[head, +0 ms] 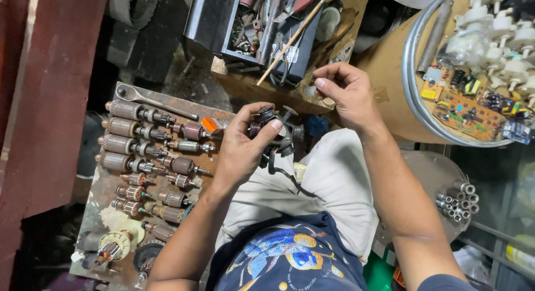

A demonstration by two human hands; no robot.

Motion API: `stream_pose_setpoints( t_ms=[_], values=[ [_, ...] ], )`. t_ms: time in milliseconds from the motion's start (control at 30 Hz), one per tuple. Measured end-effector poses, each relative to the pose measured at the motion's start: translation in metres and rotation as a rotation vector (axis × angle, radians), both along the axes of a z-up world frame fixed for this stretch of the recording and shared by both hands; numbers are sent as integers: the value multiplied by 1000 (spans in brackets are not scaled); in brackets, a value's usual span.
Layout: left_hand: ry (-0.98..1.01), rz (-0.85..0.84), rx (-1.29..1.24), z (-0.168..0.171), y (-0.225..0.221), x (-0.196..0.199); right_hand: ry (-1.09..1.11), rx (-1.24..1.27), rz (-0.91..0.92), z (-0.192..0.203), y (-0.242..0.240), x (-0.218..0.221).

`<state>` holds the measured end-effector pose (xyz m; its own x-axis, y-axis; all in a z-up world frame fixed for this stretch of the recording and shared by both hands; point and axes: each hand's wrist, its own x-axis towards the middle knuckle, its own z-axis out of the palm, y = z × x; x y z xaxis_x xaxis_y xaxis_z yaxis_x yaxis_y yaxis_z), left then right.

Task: Repairing a motor stator by applying adhesive and inspecting the wiring

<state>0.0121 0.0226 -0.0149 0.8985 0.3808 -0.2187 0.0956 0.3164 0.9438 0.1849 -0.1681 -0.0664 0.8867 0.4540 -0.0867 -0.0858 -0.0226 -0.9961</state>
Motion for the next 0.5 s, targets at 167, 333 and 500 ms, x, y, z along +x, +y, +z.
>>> stream_pose_setpoints(
  t_ms=[167, 333, 500],
  values=[
    [21, -63, -7, -3, 3, -6, 7, 13, 33, -13, 9, 8],
    [51, -66, 27, -5, 12, -19, 12, 205, 16, -8, 7, -15],
    [39, -97, 94, 15, 15, -22, 27, 260, -9, 3, 0, -28]
  ],
)
